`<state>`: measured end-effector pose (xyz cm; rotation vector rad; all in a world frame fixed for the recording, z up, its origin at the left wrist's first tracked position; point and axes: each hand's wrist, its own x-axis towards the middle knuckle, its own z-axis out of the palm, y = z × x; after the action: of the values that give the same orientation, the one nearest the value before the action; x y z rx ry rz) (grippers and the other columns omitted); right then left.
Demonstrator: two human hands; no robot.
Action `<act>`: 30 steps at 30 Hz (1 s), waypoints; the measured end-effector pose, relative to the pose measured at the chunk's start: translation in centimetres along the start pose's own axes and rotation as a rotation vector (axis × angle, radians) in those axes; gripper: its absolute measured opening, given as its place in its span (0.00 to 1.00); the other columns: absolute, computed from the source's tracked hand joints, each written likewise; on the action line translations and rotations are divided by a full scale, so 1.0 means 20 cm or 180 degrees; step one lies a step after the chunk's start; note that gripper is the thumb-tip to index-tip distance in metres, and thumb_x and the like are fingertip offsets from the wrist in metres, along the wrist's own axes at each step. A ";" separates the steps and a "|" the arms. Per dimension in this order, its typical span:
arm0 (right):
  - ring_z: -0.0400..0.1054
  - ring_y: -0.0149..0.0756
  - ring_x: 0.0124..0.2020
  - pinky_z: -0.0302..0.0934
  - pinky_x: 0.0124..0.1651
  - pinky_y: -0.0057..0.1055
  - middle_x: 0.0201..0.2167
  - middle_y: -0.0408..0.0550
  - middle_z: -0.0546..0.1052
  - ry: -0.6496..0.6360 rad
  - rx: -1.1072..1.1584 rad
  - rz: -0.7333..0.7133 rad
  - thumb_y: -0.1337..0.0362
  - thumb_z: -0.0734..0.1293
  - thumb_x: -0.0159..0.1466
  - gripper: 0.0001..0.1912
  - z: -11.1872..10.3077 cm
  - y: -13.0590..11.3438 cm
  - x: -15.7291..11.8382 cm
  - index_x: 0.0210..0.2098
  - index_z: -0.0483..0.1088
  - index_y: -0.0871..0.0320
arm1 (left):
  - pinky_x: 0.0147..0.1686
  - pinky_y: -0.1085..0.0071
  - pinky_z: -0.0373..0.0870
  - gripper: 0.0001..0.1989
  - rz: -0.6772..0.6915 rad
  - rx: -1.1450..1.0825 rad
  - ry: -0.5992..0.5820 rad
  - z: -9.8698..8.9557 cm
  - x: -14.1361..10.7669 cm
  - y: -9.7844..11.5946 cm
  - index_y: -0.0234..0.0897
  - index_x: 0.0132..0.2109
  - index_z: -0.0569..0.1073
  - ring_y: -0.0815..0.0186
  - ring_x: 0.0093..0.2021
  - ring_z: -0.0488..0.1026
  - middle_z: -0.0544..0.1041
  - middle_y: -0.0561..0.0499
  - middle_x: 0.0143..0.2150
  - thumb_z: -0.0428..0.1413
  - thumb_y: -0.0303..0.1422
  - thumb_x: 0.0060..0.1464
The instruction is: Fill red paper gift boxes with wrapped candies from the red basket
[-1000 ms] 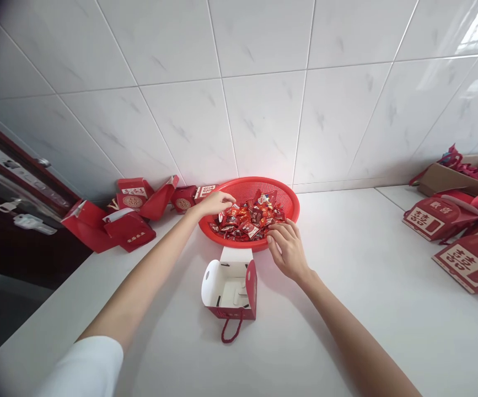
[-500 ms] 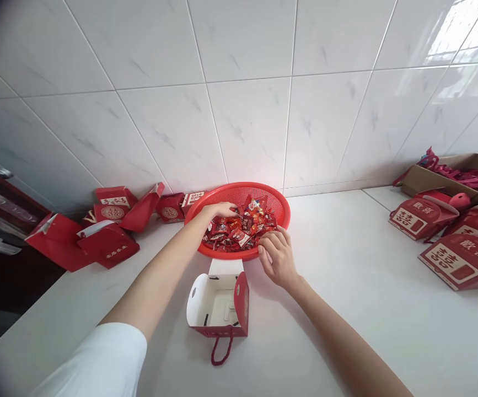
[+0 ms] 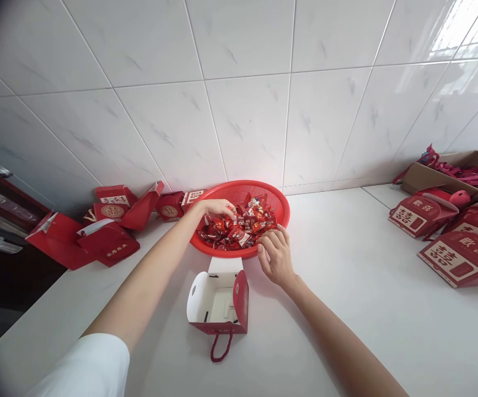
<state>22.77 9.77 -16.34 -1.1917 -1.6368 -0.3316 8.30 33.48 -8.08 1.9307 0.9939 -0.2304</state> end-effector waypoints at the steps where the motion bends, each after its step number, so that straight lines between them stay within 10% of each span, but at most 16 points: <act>1: 0.69 0.42 0.40 0.56 0.61 0.48 0.34 0.46 0.75 0.0036 -0.0026 -0.0007 0.70 0.57 0.70 0.10 0.00 0.00 0.00 0.39 0.68 0.52 | 0.28 0.73 0.69 0.15 0.0070 -0.0123 -0.0050 0.00 -0.01 0.00 0.36 0.27 0.75 0.68 0.28 0.73 0.77 0.54 0.25 0.72 0.36 0.33; 13: 0.69 0.40 0.40 0.57 0.60 0.46 0.33 0.45 0.76 0.0126 -0.0110 -0.0126 0.71 0.58 0.70 0.09 0.01 0.00 0.00 0.38 0.67 0.53 | 0.31 0.74 0.71 0.18 0.0913 -0.0912 0.0343 0.04 -0.20 -0.02 0.35 0.38 0.77 0.70 0.30 0.74 0.77 0.54 0.32 0.69 0.37 0.40; 30: 0.70 0.42 0.40 0.58 0.58 0.50 0.33 0.48 0.76 0.0681 -0.0523 -0.0476 0.72 0.57 0.67 0.10 0.10 0.04 -0.05 0.38 0.68 0.54 | 0.52 0.67 0.73 0.18 0.0515 0.1021 0.1703 0.09 -0.09 -0.13 0.37 0.50 0.81 0.55 0.52 0.79 0.83 0.45 0.51 0.58 0.29 0.52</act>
<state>22.13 11.02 -18.33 -1.1146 -1.5362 -0.6769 5.62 31.73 -9.93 2.4231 1.1847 0.2507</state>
